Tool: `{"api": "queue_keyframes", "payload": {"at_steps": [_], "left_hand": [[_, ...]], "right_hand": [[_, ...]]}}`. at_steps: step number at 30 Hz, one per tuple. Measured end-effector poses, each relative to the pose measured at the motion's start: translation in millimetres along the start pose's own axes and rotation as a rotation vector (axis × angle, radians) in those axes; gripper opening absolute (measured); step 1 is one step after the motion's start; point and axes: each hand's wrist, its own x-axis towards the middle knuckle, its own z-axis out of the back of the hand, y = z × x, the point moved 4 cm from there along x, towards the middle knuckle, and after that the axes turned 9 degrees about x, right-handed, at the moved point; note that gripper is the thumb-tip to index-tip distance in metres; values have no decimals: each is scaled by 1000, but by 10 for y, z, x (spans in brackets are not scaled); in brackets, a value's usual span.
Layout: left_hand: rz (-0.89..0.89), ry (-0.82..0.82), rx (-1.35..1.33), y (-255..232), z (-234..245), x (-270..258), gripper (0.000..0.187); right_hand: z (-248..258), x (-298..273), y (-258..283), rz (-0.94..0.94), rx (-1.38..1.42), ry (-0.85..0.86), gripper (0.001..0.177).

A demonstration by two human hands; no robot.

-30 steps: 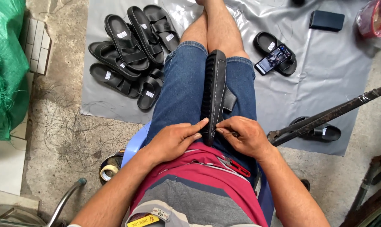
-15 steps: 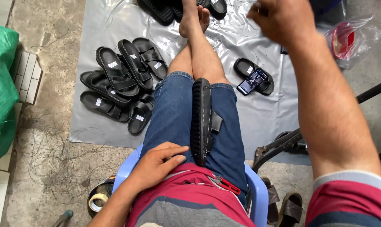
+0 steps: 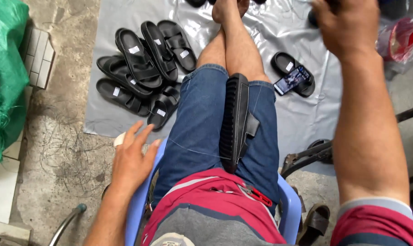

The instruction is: Hand-stitching the sole of a black sandal using a needle and thread at a repair station.

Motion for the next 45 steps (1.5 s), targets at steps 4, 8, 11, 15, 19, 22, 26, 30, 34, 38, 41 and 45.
{"api": "queue_keyframes", "payload": {"at_steps": [4,8,11,15,19,22,26,30,34,38,41,45], "left_hand": [[-587,-218,-179,-589,-72,-90,35],[-757,-81,-88,-1063,-329,-221,66],[-731,179,-18,-1243,-554,-258,91],[-734,134,-78,-1273,-630,-255,90],[-685,181,-148,-1188,-610,-272,86],[-722,136,-220,-1145,-551,-304,81],[-718,122,-267,-1123,-522,-292,81],[-702,150,-377,-1077,-497,-254,74],[-656,188,-463,-1009,-581,-217,77],[-659,170,-474,-1003,-602,-203,73],[-663,167,-485,-1003,-595,-198,72],[-658,191,-491,-1003,-589,-200,70]], "right_hand": [[366,-1121,-343,-437,29,276,23],[598,-2220,-217,-857,-111,673,36],[664,-2242,622,-903,63,767,39],[568,-1650,1774,-394,617,429,32],[339,-1670,2289,-164,784,540,17],[467,-1601,2484,-183,922,836,12],[573,-1446,2337,-203,810,862,27],[571,-1344,2295,-234,702,839,35],[545,-1347,2283,-106,679,764,27],[480,-1401,2198,-106,641,769,30],[491,-1393,2208,-117,635,768,32],[490,-1399,2223,-133,608,769,33]]}}
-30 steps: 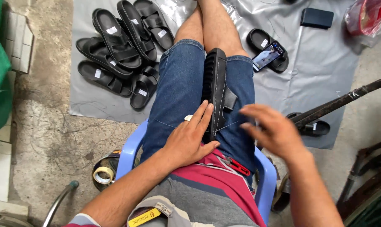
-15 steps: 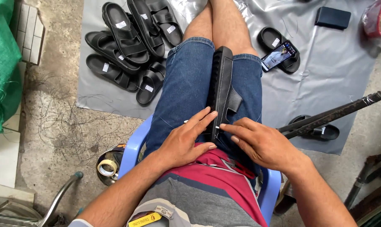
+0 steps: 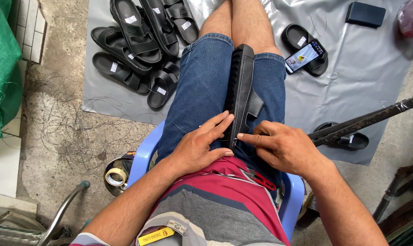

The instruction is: Hand-stitching the sole of a black sandal using a needle and thread at a repair station.

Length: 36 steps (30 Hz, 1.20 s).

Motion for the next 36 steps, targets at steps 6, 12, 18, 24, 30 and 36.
{"api": "queue_keyframes", "payload": {"at_steps": [6,12,18,24,30,36], "left_hand": [[4,26,-10,25,0,28,69],[15,40,-1,14,-13,79,66],[45,38,27,-3,-5,78,67],[69,58,60,-7,-35,123,69],[100,107,145,-9,-146,155,71],[88,112,189,-100,-63,142,70]], "right_hand": [[-93,-2,-31,-69,-101,-6,37],[-169,-79,152,-175,-367,-14,45],[-260,-105,59,-34,-243,-211,41],[-384,-156,-209,36,-51,-340,32],[-318,-124,-64,18,-116,-380,24],[-308,-132,-106,-46,61,-455,20]]}}
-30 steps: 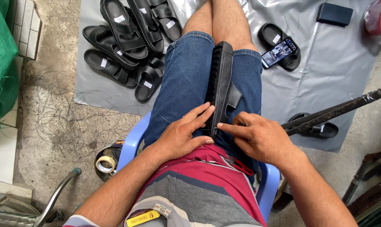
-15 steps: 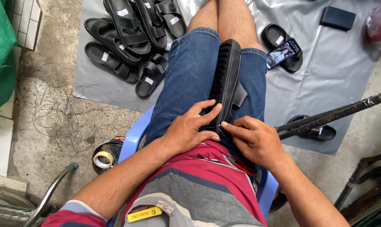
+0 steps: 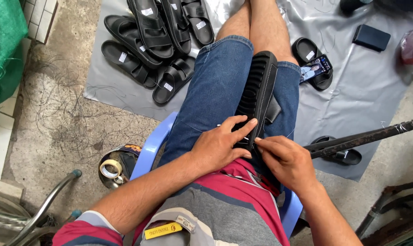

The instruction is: Hand-stitching the sole of a black sandal using a needle and thread at a repair station.

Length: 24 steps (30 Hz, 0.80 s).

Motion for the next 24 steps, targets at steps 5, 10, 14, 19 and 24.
{"api": "queue_keyframes", "payload": {"at_steps": [5,10,14,19,24], "left_hand": [[-17,-59,97,146,142,-161,18],[139,286,3,22,595,-240,20],[35,215,-620,-45,345,-142,15],[8,58,-221,-54,199,21,19],[100,171,105,14,59,60,31]], "right_hand": [[73,25,47,-122,139,56,20],[88,61,69,-141,142,96,17],[93,62,68,-157,145,82,19],[101,82,106,-190,177,114,18],[87,77,100,-167,159,126,17]]}}
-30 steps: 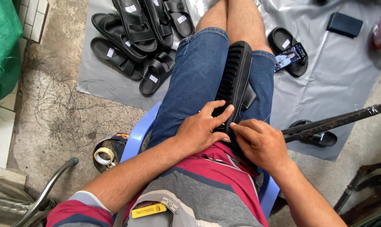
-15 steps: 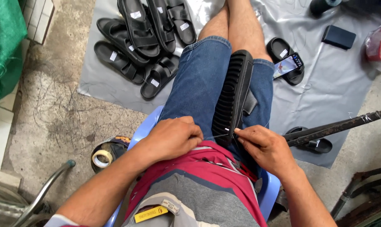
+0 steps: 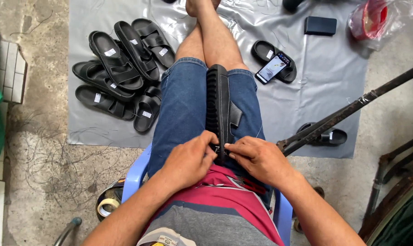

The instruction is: Hand-stitching the sole of a black sandal using a needle and thread at a repair station.

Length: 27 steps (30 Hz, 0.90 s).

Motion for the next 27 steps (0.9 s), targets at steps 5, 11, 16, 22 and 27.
{"api": "queue_keyframes", "payload": {"at_steps": [5,11,16,22,27], "left_hand": [[-45,83,36,-262,189,-75,49],[-47,124,172,-288,264,-85,50],[-153,-147,104,-391,179,-29,42],[-80,-227,-52,-205,-55,29,11],[16,-211,-258,-165,-44,10,10]], "right_hand": [[16,-27,-50,-12,-106,100,22],[445,-85,63,-210,-269,350,46],[499,-189,-66,-273,-148,215,47],[490,-217,-51,-211,71,146,37],[87,-147,-217,-179,316,-6,40]]}}
